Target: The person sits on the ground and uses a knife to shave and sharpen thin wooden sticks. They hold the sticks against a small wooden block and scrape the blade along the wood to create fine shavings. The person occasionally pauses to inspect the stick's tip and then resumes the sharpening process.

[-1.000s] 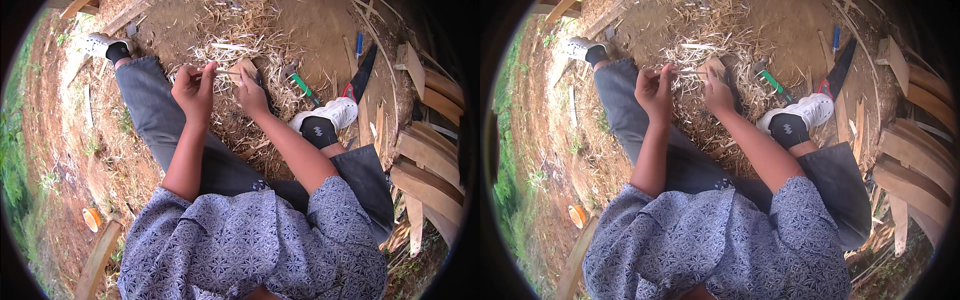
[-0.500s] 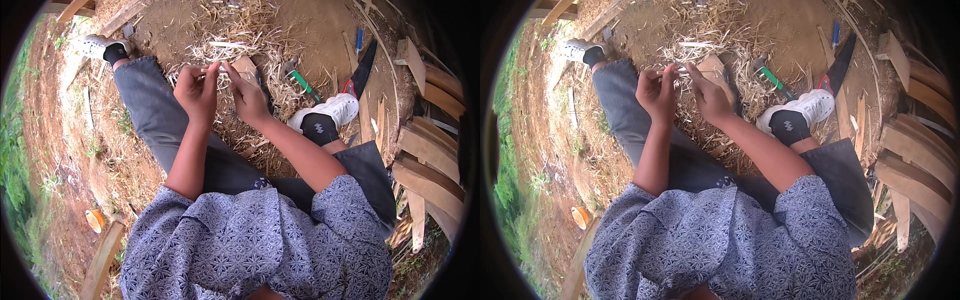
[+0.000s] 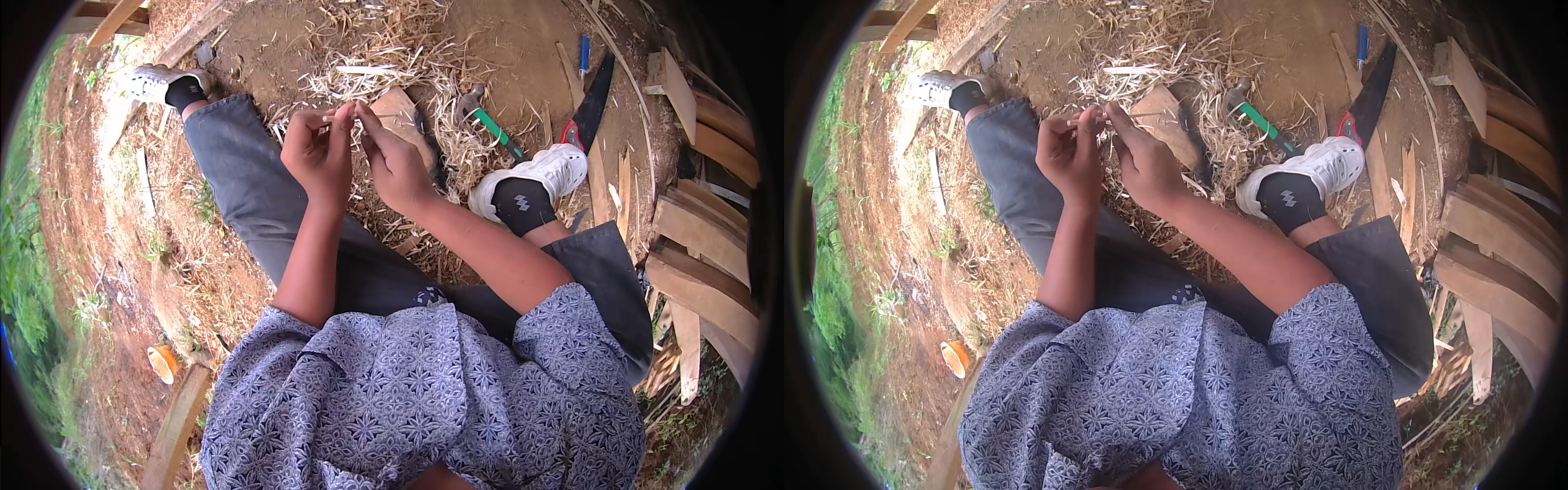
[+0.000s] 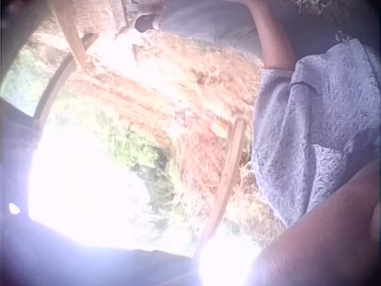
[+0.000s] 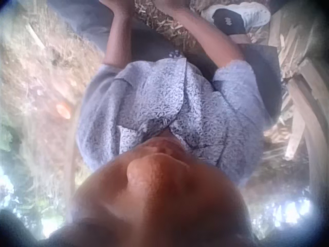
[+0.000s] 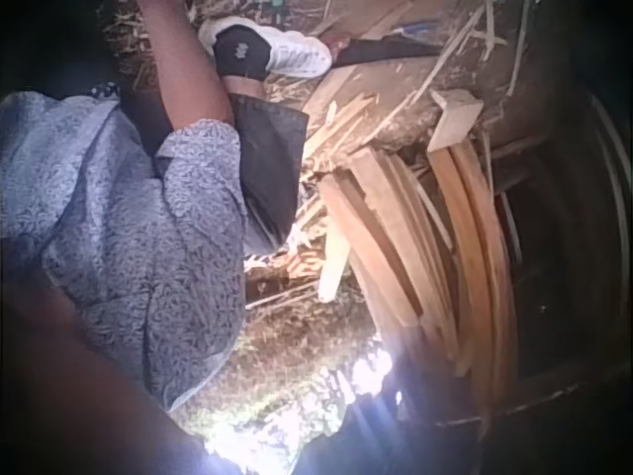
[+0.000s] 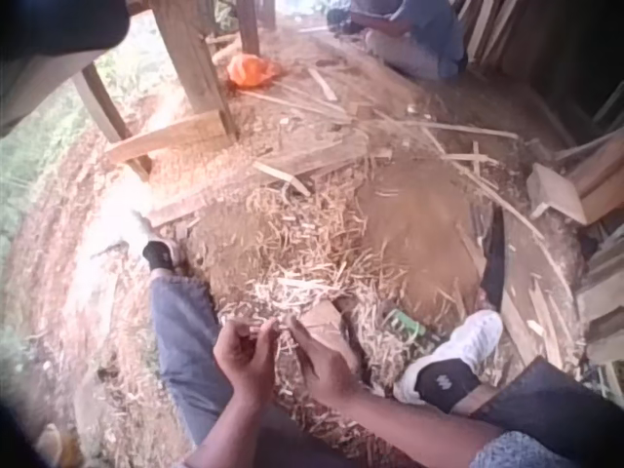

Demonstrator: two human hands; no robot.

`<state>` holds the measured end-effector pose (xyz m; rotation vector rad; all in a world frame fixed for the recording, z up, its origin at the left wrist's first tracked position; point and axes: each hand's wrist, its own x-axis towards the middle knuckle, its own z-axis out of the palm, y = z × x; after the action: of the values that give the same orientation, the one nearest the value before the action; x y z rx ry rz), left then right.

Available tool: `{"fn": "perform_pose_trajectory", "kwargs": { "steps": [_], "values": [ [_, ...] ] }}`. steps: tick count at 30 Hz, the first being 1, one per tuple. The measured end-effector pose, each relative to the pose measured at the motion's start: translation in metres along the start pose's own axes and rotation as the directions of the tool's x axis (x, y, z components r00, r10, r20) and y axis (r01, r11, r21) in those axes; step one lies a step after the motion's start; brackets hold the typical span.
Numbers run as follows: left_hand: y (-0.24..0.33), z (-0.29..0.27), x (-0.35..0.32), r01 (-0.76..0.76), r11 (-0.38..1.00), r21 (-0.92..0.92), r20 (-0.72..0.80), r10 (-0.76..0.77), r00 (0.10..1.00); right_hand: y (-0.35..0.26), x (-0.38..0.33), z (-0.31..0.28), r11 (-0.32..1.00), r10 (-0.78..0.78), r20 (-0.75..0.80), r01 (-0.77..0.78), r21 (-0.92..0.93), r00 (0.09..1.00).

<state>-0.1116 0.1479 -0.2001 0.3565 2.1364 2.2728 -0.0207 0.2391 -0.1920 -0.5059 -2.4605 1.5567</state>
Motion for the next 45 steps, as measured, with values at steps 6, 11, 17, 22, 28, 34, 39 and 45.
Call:
{"fn": "perform_pose_trajectory", "kwargs": {
  "steps": [6,11,17,22,28,34,39,45],
  "values": [
    [-0.002,0.006,0.008,-0.021,0.996,-0.092,0.01,0.022,1.0,0.023,0.011,0.008,0.983,0.156,-0.07,-0.162,-0.081,0.985],
    [0.003,-0.004,0.002,0.026,1.0,0.008,0.095,-0.027,0.995,0.077,0.004,0.003,0.935,0.31,-0.032,-0.311,-0.17,0.95],
    [0.0,-0.002,0.01,-0.065,0.996,0.058,0.137,0.057,0.989,0.088,0.007,-0.005,0.899,0.351,-0.018,-0.342,-0.274,0.936],
    [-0.002,-0.013,0.015,-0.184,0.981,0.063,0.211,0.167,0.963,0.088,0.005,0.001,0.914,0.313,-0.109,-0.33,-0.237,0.944],
    [0.017,-0.018,0.002,0.077,0.996,-0.053,0.252,-0.061,0.966,0.089,0.02,-0.011,0.93,0.243,-0.139,-0.271,-0.25,0.96],
    [0.023,-0.023,-0.002,-0.118,0.974,0.193,0.298,0.057,0.953,0.098,0.031,-0.036,0.929,0.062,-0.077,-0.086,-0.36,0.995],
    [0.016,-0.028,-0.009,-0.178,0.964,0.198,0.263,0.123,0.957,0.085,0.036,-0.042,0.956,0.15,0.082,-0.123,-0.266,0.985],
    [0.015,-0.021,-0.014,-0.185,0.971,0.148,0.215,0.151,0.965,0.097,0.041,-0.04,0.962,0.21,0.152,-0.176,-0.209,0.966]
  ]
}}
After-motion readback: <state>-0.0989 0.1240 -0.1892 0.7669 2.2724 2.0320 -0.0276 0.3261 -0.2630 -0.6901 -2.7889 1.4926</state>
